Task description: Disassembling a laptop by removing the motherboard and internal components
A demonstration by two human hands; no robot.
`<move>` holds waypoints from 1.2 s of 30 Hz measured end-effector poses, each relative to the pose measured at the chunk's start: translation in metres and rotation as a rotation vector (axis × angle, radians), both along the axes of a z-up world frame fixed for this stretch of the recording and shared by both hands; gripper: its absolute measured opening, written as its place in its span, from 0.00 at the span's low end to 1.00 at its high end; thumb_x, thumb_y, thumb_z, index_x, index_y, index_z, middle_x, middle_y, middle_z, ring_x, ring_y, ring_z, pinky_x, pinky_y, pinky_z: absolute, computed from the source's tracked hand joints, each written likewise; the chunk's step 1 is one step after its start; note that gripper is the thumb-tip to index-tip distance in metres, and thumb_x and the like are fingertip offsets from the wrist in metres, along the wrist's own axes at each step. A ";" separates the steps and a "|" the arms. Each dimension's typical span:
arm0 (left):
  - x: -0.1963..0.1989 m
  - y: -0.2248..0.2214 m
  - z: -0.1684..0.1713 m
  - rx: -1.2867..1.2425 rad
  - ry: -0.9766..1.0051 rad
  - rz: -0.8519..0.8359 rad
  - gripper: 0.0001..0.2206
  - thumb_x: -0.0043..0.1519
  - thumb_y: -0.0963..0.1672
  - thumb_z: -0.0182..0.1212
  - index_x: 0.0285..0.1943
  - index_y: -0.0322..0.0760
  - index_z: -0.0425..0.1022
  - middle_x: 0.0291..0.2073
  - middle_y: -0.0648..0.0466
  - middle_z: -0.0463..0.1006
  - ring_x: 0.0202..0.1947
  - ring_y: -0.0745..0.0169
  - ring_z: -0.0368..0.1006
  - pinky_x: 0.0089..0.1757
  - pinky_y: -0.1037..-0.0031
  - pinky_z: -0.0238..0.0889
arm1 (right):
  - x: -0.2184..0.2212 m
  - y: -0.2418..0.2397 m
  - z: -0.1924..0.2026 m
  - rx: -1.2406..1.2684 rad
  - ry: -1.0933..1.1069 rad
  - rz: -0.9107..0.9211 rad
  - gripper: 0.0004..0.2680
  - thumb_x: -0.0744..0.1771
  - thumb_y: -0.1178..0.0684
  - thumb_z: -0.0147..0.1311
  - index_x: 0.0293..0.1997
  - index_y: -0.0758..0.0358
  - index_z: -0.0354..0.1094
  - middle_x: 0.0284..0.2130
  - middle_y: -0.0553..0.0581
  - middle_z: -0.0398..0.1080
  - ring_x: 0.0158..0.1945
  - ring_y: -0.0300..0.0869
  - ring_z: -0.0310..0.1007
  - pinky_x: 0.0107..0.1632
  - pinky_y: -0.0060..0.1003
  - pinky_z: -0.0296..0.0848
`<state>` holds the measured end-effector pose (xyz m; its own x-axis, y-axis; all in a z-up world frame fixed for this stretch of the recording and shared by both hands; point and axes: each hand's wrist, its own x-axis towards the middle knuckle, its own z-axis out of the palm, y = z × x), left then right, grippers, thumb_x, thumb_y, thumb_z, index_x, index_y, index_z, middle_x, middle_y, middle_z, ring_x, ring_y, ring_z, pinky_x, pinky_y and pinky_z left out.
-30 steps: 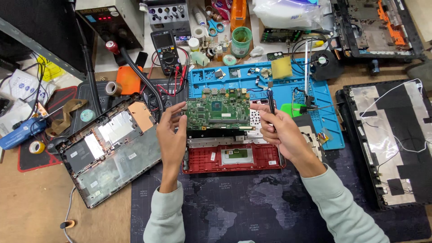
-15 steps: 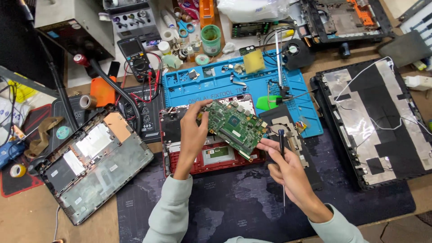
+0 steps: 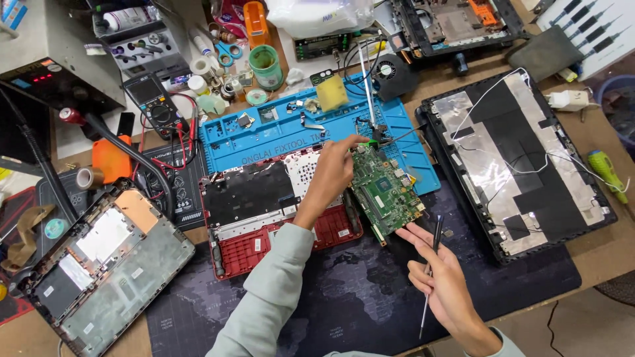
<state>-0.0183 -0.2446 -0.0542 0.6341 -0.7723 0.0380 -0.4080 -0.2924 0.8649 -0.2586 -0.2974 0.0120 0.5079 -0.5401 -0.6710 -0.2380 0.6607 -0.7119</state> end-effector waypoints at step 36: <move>0.023 0.129 0.037 -0.122 -0.028 0.170 0.15 0.68 0.40 0.50 0.63 0.39 0.74 0.48 0.52 0.83 0.15 0.73 0.54 0.24 0.75 0.50 | 0.075 0.034 -0.001 -0.228 -0.368 0.378 0.10 0.71 0.52 0.47 0.51 0.69 0.69 0.18 0.50 0.51 0.19 0.35 0.51 0.23 0.33 0.60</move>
<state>0.0049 -0.1154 -0.0176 0.7523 -0.6428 0.1445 -0.3865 -0.2529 0.8869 -0.1833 -0.2632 0.0105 0.8718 -0.3864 -0.3011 -0.1370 0.3977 -0.9072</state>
